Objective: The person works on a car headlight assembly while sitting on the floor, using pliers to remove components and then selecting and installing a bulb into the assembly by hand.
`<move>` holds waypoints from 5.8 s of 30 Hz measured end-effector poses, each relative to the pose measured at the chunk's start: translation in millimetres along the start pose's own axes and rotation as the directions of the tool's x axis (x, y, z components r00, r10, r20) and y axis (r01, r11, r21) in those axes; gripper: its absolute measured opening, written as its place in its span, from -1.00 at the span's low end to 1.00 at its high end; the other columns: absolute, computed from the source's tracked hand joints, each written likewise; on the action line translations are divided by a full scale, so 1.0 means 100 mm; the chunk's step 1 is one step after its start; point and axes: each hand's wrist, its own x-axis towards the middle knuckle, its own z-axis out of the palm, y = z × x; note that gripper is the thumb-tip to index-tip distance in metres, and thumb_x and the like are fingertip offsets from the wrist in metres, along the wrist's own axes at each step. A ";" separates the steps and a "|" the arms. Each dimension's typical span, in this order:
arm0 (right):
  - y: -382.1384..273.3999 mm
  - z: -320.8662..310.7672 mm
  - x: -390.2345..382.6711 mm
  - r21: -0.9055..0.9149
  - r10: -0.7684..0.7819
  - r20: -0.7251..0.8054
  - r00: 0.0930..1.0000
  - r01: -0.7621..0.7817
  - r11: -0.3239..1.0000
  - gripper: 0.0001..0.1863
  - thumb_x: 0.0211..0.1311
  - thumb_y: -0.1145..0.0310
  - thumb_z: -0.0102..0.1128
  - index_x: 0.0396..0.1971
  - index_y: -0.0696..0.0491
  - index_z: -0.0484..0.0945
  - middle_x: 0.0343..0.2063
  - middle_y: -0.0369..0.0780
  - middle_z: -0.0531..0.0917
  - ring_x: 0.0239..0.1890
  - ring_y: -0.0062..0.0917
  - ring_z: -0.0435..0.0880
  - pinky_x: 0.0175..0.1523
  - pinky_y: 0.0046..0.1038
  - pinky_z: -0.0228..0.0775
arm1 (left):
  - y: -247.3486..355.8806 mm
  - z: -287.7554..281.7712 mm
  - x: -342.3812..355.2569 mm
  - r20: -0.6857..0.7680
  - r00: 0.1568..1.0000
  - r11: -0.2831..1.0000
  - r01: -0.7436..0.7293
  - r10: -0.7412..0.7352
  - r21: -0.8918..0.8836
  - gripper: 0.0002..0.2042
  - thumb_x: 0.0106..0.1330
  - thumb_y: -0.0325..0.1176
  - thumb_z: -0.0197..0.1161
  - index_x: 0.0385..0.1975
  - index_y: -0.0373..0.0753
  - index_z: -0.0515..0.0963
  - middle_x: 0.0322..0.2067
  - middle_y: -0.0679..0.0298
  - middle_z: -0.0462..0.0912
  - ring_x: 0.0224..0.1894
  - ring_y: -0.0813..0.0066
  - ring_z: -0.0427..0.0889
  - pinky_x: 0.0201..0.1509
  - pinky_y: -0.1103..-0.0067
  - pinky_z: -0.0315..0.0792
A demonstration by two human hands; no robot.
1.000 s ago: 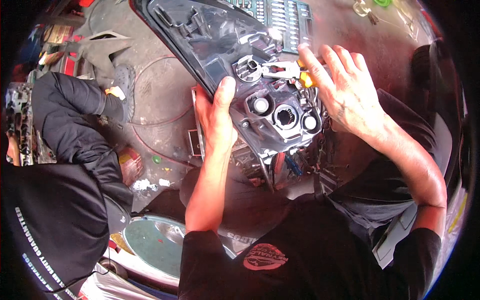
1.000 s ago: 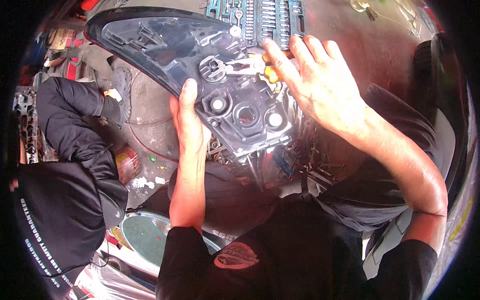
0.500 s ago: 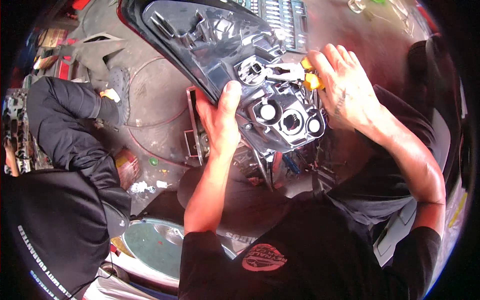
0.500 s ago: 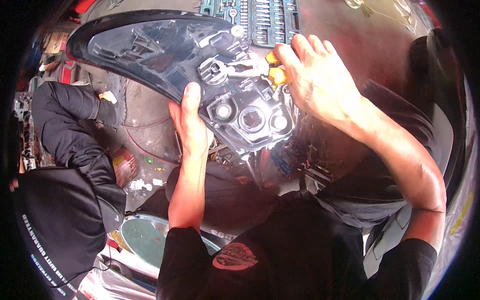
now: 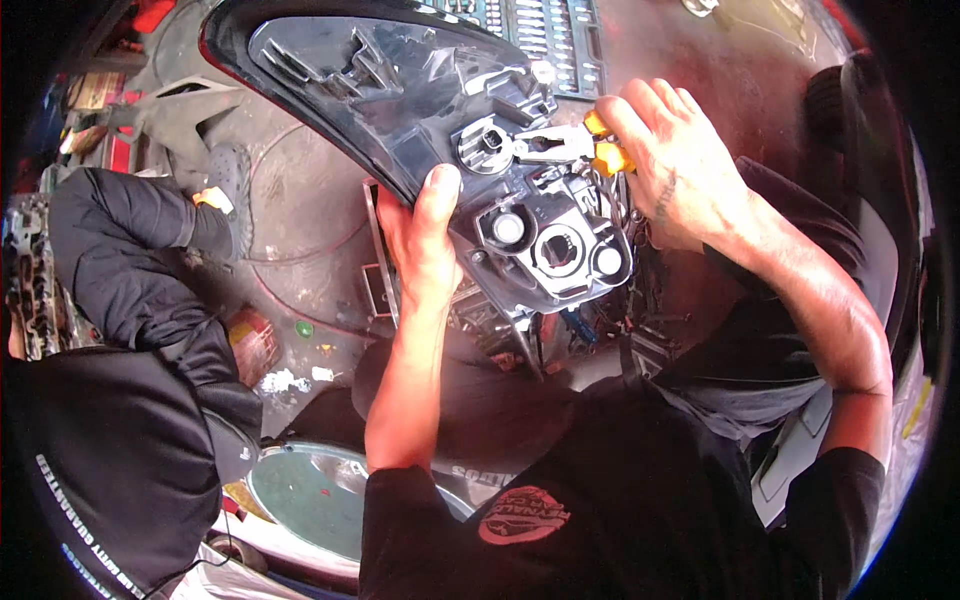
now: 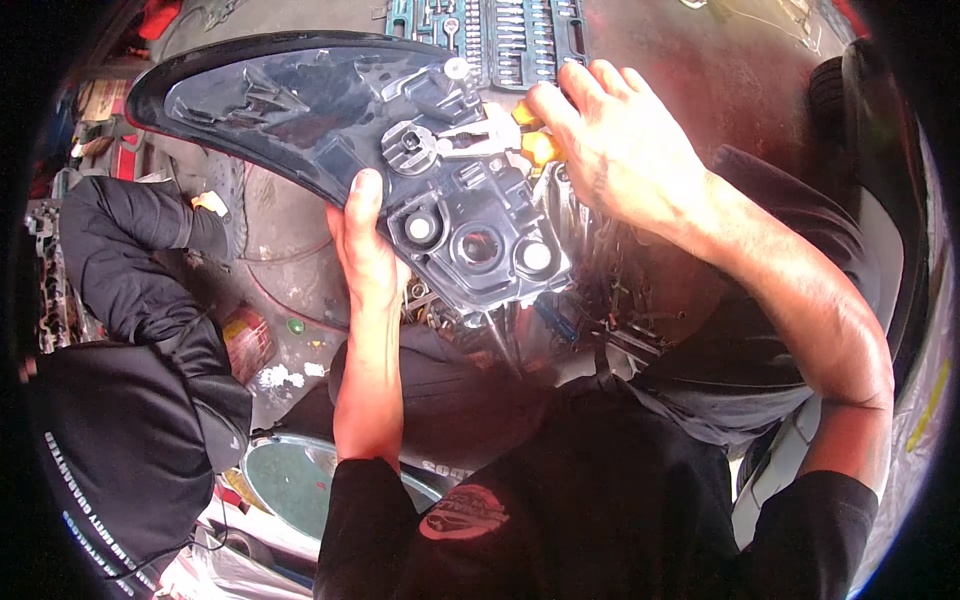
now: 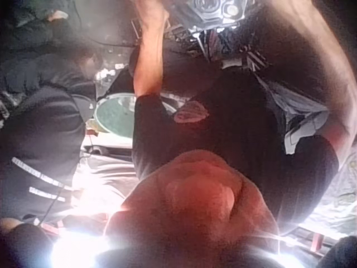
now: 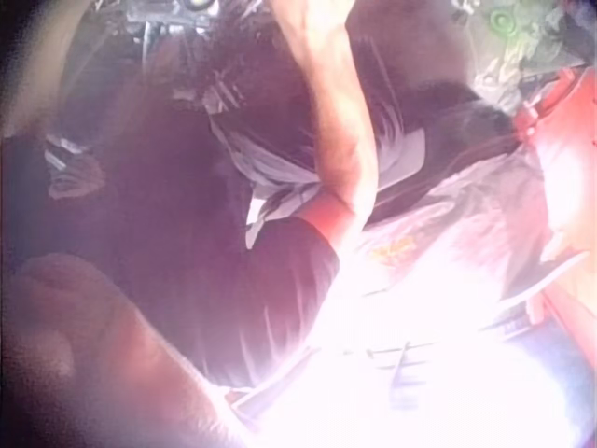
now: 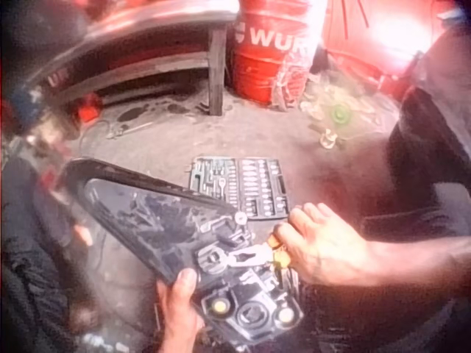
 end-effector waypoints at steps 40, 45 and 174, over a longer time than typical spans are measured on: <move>-0.02 -0.75 0.47 0.531 -0.068 0.808 0.586 -0.672 0.517 -0.71 0.37 0.29 0.11 -0.07 0.19 0.50 -0.41 -0.16 0.60 -0.37 -0.43 0.62 -0.23 -0.31 0.52 | 0.27 -1.09 0.47 -0.270 0.954 0.992 -0.127 0.130 0.029 -0.59 0.53 -0.16 0.11 0.16 -0.36 0.48 0.00 0.09 0.68 -0.05 0.22 0.74 0.00 0.32 0.66; -0.32 -0.58 0.08 0.715 -0.322 0.698 0.639 -0.608 0.345 -0.60 0.37 0.17 0.19 0.01 0.18 0.60 -0.26 -0.10 0.77 -0.19 -0.36 0.78 -0.02 -0.30 0.60 | 0.39 -1.42 0.43 -0.368 0.912 0.983 -0.168 0.181 0.066 -0.62 0.51 -0.17 0.14 0.12 -0.33 0.52 0.00 0.12 0.68 -0.01 0.23 0.72 0.06 0.27 0.63; -0.56 0.35 -0.13 0.474 -0.288 0.683 0.671 -0.107 0.874 -0.53 0.45 0.22 0.10 0.28 0.04 0.41 -0.19 0.09 0.72 0.00 0.01 0.69 0.14 -0.01 0.50 | 0.86 -2.09 0.12 -0.290 0.947 0.986 -0.158 0.138 -0.048 -0.56 0.59 -0.07 -0.05 0.11 -0.33 0.54 0.00 0.01 0.70 0.01 0.09 0.70 0.16 0.21 0.59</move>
